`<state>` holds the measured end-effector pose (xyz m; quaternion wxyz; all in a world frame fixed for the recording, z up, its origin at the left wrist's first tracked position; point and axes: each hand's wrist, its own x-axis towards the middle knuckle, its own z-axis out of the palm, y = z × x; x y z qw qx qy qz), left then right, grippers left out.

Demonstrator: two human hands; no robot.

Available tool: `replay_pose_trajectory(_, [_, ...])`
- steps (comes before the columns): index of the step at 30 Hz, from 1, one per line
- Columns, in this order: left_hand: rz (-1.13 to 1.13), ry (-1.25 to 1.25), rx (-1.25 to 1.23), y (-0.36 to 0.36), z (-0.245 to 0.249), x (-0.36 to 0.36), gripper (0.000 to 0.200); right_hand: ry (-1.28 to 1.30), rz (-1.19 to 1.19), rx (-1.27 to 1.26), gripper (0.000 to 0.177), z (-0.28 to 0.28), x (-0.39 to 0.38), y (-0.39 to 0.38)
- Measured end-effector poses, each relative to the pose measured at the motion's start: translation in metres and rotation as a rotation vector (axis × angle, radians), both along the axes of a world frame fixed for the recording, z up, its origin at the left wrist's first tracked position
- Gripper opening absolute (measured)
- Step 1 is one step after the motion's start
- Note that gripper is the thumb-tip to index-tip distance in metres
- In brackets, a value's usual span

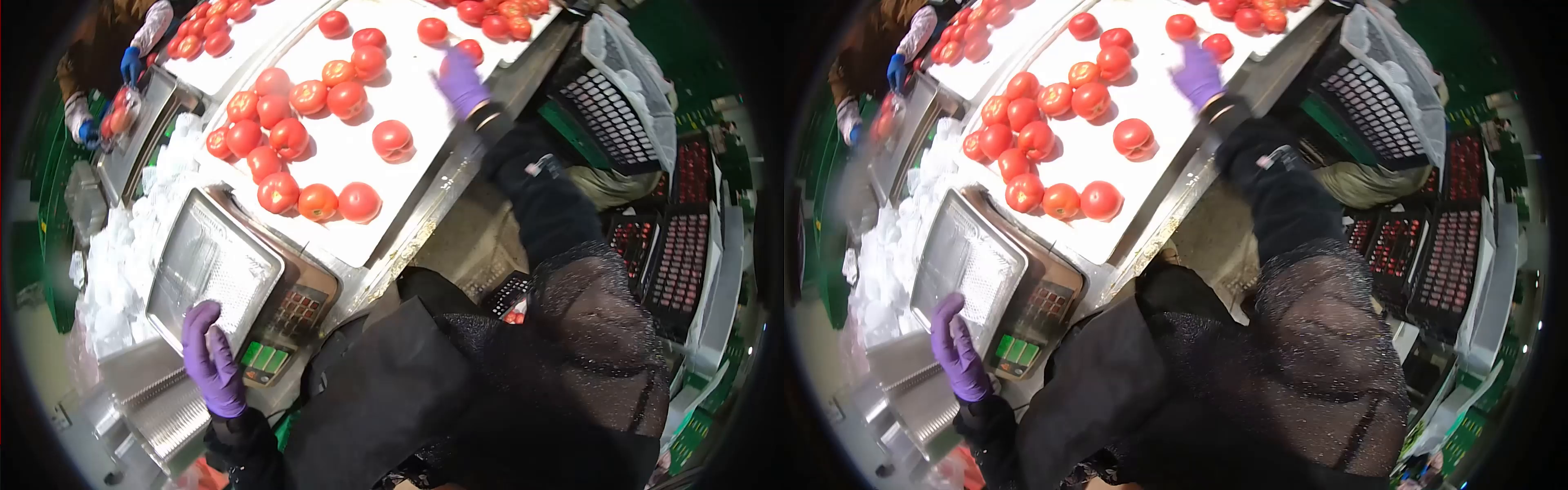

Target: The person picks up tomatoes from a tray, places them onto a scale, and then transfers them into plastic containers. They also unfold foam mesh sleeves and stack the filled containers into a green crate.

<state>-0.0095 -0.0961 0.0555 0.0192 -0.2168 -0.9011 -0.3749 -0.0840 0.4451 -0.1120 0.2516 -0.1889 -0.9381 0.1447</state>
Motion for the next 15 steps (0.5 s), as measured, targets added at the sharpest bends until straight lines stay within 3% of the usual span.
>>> replay_pose_trajectory(1, [-0.038,0.006,0.003,0.012,-0.003,0.005,0.021,-0.003,-0.031,-0.03,0.052,-0.005,0.001,0.053])
replay_pose_trajectory(2, [-0.074,-0.009,-0.014,0.027,-0.003,0.008,0.022,0.041,-0.122,0.131,0.058,-0.005,0.006,0.08])
replay_pose_trajectory(4, [-0.133,-0.032,-0.028,0.06,-0.004,0.011,0.025,-0.114,-0.218,0.105,0.062,-0.013,0.003,0.129])
replay_pose_trajectory(5, [-0.158,-0.044,-0.026,0.075,-0.006,0.011,0.027,-0.063,-0.146,0.045,0.063,-0.036,-0.004,0.158])
replay_pose_trajectory(7, [-0.194,-0.074,-0.036,0.094,-0.014,0.011,0.034,-0.426,-0.117,-0.152,0.061,-0.003,-0.006,0.14])
replay_pose_trajectory(8, [-0.216,-0.09,-0.068,0.1,-0.016,0.011,0.035,-0.372,-0.059,-0.086,0.058,-0.007,-0.013,0.14])
replay_pose_trajectory(13, [-0.21,-0.173,-0.07,0.127,-0.024,0.009,0.042,-0.447,-0.046,-0.378,0.065,0.008,-0.033,0.125])
replay_pose_trajectory(15, [-0.214,-0.199,-0.058,0.138,-0.025,0.007,0.043,-0.447,-0.009,-0.379,0.064,-0.003,-0.042,0.13])
